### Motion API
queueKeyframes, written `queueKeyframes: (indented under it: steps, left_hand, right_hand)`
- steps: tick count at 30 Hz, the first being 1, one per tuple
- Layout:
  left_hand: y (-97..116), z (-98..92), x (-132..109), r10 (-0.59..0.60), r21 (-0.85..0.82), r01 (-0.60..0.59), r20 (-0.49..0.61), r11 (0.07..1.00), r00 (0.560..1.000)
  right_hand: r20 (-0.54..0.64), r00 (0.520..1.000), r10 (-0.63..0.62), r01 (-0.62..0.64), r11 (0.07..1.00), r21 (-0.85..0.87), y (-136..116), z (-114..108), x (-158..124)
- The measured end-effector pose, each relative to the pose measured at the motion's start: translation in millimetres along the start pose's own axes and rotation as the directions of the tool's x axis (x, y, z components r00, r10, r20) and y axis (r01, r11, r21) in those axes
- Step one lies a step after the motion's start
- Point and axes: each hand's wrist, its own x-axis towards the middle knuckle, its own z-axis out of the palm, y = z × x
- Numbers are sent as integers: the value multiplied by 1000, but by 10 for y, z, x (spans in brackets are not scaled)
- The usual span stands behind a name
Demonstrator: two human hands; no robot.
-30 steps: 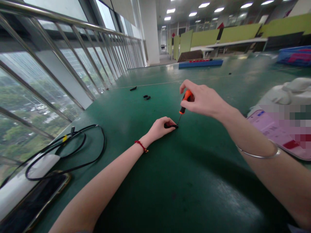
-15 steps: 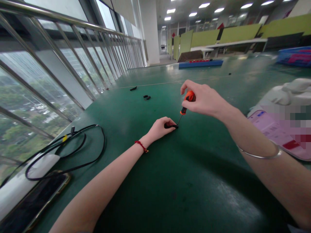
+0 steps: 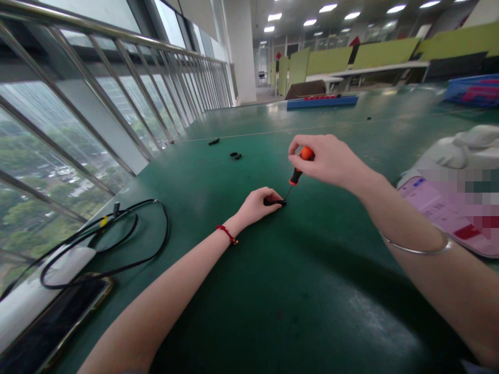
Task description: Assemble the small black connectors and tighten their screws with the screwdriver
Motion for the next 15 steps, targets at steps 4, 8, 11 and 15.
queueKeyframes:
  steps: [4, 8, 11, 15]
  left_hand:
    - [2, 0, 0, -1, -1, 1, 4, 1000, 1000]
    - [10, -3, -2, -10, 5, 10, 2, 1000, 1000]
    - [15, -5, -2, -2, 6, 2, 0, 1000, 1000]
    - [20, -9, -2, -1, 1, 1, -2, 1000, 1000]
  right_hand:
    - [-13, 1000, 7, -8, 1000, -10, 0, -5, 3]
    - [-6, 1000, 18, -18, 1000, -3, -2, -11, 2]
    - [-18, 1000, -6, 6, 1000, 14, -4, -9, 3]
    - [-9, 1000, 19, -18, 1000, 10, -4, -7, 3]
